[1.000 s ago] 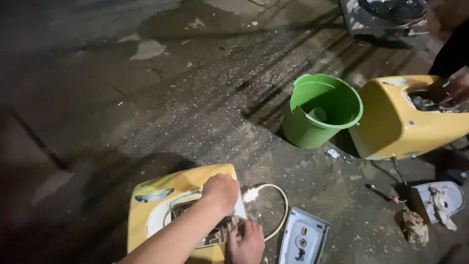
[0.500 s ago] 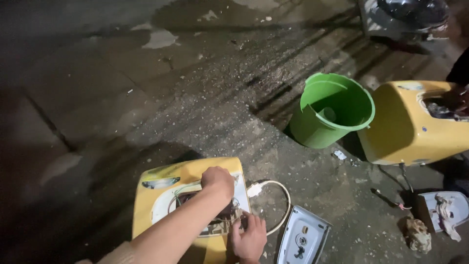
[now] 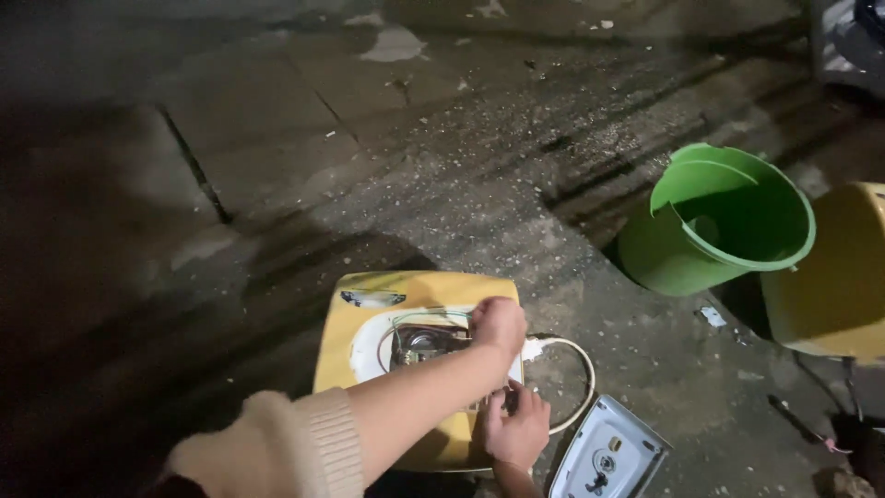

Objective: Inspecting and repairing the internal components of a small water heater using a screwdriver.

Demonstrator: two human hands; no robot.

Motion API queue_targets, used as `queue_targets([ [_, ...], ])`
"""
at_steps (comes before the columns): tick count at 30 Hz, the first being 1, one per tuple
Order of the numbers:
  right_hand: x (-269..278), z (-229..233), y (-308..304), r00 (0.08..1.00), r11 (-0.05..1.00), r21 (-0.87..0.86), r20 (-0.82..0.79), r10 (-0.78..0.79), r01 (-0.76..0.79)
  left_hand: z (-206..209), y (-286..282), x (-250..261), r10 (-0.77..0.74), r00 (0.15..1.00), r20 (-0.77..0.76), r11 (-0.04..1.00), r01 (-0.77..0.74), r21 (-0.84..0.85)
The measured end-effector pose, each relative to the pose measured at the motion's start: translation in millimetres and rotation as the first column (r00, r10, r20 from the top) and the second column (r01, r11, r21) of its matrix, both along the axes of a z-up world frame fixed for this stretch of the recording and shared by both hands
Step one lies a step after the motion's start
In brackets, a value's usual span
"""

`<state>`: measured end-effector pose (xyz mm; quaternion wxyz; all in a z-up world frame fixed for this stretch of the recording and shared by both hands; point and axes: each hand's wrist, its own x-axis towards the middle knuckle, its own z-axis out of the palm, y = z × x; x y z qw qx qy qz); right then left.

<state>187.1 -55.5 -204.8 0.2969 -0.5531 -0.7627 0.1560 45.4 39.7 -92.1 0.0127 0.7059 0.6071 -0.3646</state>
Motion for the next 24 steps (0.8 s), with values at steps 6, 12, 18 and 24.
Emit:
queue_targets([
  [6, 3, 2, -6, 1.0, 1.0, 0.014, 0.008, -0.013, 0.013, 79, -99, -81, 0.329, 0.848, 0.415, 0.901, -0.414, 0.131],
  [12, 0, 2, -4, 1.0, 0.998, 0.061, 0.0, 0.001, -0.001, -46, -226, -113, 0.393, 0.232, 0.89, 0.165, -0.97, 0.179],
  [18, 6, -2, -3, 0.994, 1.0, 0.004, 0.11, -0.029, 0.028, -84, -251, -79, 0.264, 0.157, 0.952, -0.085, -0.979, 0.184],
  [24, 3, 0, 2, 0.99, 0.999, 0.052, 0.137, -0.019, 0.012, -83, -226, -68, -0.089, 0.106, 0.99, -0.22, -0.972, 0.084],
])
